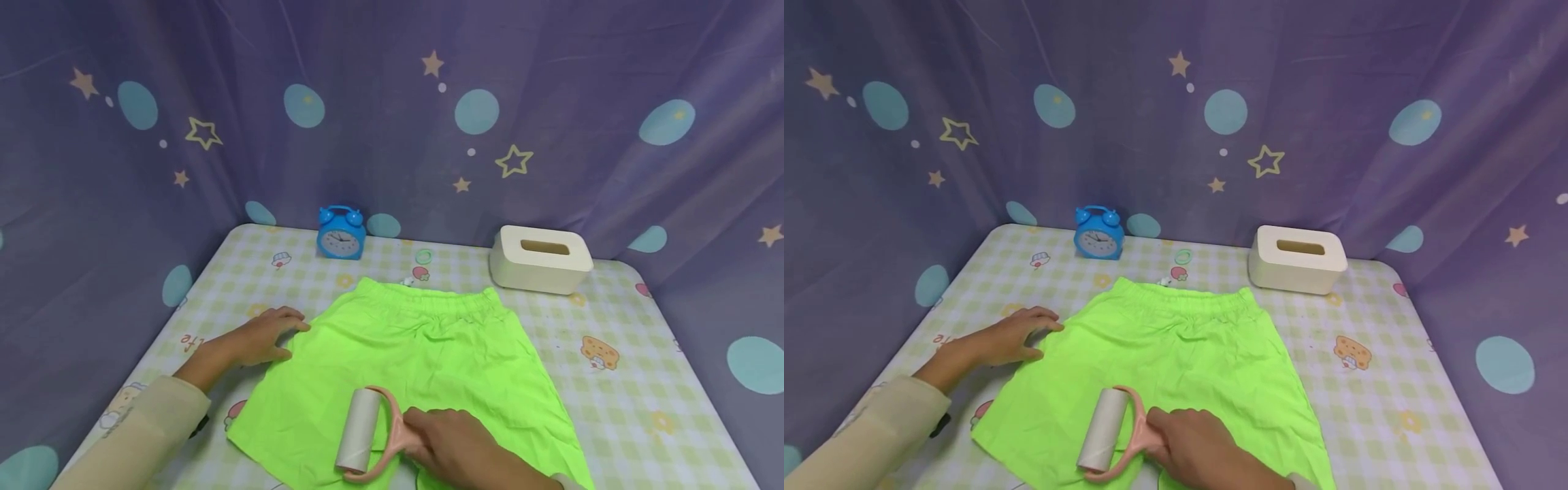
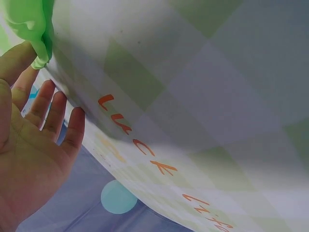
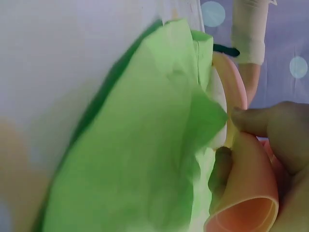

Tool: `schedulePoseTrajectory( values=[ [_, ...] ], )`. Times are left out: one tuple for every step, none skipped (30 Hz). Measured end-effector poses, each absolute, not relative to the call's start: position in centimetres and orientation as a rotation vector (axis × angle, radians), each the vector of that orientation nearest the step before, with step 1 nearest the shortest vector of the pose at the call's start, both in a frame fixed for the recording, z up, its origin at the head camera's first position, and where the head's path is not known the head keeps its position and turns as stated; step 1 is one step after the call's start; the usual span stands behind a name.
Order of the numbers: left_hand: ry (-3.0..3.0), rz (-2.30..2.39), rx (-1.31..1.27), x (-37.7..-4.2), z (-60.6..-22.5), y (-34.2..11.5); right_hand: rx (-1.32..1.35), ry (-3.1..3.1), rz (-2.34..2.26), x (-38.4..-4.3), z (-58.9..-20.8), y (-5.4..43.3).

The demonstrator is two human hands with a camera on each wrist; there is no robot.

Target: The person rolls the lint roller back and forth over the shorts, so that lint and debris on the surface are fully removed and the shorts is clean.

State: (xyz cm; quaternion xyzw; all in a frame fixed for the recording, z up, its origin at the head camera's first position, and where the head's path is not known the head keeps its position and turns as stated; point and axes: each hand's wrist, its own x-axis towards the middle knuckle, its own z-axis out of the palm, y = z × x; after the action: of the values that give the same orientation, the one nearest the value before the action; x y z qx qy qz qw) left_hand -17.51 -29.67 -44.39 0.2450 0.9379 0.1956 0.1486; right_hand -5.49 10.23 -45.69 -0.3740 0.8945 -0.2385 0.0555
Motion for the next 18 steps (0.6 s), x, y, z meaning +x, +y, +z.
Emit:
schedulePoseTrajectory(
  values=[
    [2.696, 0.561, 0.706, -17.5, -44.4, -29.7, -1.14, 2.703, -0.726, -5.6, -45.6, 10.6],
    [2.696, 0.562, 0.707, -17.5, -44.4, -29.7, -1.146, 2.694, -0.729, -5.7, -45.6, 11.0],
    [2.694, 0.565, 0.707, -17.5, -44.4, -29.7, -1.149, 2.68, -0.731, -5.8, -45.5, 11.5],
    [2.694, 0.564, 0.71, -17.6, -44.4, -29.7, -1.149, 2.671, -0.728, -5.9, -45.4, 11.9],
    [2.693, 0.566, 0.711, -17.6, -44.4, -29.8, -1.148, 2.663, -0.726, -5.9, -45.4, 12.3],
    [2.691, 0.567, 0.711, -17.6, -44.5, -29.8, -1.137, 2.646, -0.731, -6.0, -45.3, 12.8],
    [2.691, 0.571, 0.706, -17.6, -44.5, -29.9, -1.133, 2.639, -0.73, -6.0, -45.3, 13.2],
    [2.691, 0.572, 0.706, -17.6, -44.5, -29.9, -1.132, 2.639, -0.729, -5.9, -45.2, 13.7],
    [2.691, 0.572, 0.707, -17.6, -44.6, -29.9, -1.135, 2.642, -0.727, -5.9, -45.3, 14.2],
    [2.693, 0.568, 0.71, -17.6, -44.6, -29.9, -1.146, 2.65, -0.725, -5.8, -45.3, 14.6],
    [2.691, 0.573, 0.702, -17.7, -44.6, -29.9, -1.156, 2.659, -0.726, -5.7, -45.4, 15.1],
    [2.691, 0.575, 0.695, -17.7, -44.6, -29.9, -1.171, 2.668, -0.724, -5.6, -45.5, 15.6],
    [2.691, 0.576, 0.696, -17.7, -44.6, -29.9, -1.187, 2.685, -0.716, -5.5, -45.6, 16.0],
    [2.69, 0.575, 0.701, -17.7, -44.6, -29.9, -1.199, 2.698, -0.711, -5.4, -45.8, 16.5],
    [2.69, 0.576, 0.698, -17.6, -44.6, -29.9, -1.212, 2.711, -0.708, -5.3, -45.9, 16.9],
    [2.689, 0.578, 0.693, -17.6, -44.5, -29.8, -1.222, 2.723, -0.7, -5.2, -46.0, 17.3],
    [2.687, 0.582, 0.687, -17.6, -44.5, -29.8, -1.224, 2.728, -0.695, -5.1, -46.1, 17.7],
    [2.687, 0.58, 0.689, -17.5, -44.5, -29.8, -1.229, 2.735, -0.685, -5.0, -46.1, 18.1]
  ],
)
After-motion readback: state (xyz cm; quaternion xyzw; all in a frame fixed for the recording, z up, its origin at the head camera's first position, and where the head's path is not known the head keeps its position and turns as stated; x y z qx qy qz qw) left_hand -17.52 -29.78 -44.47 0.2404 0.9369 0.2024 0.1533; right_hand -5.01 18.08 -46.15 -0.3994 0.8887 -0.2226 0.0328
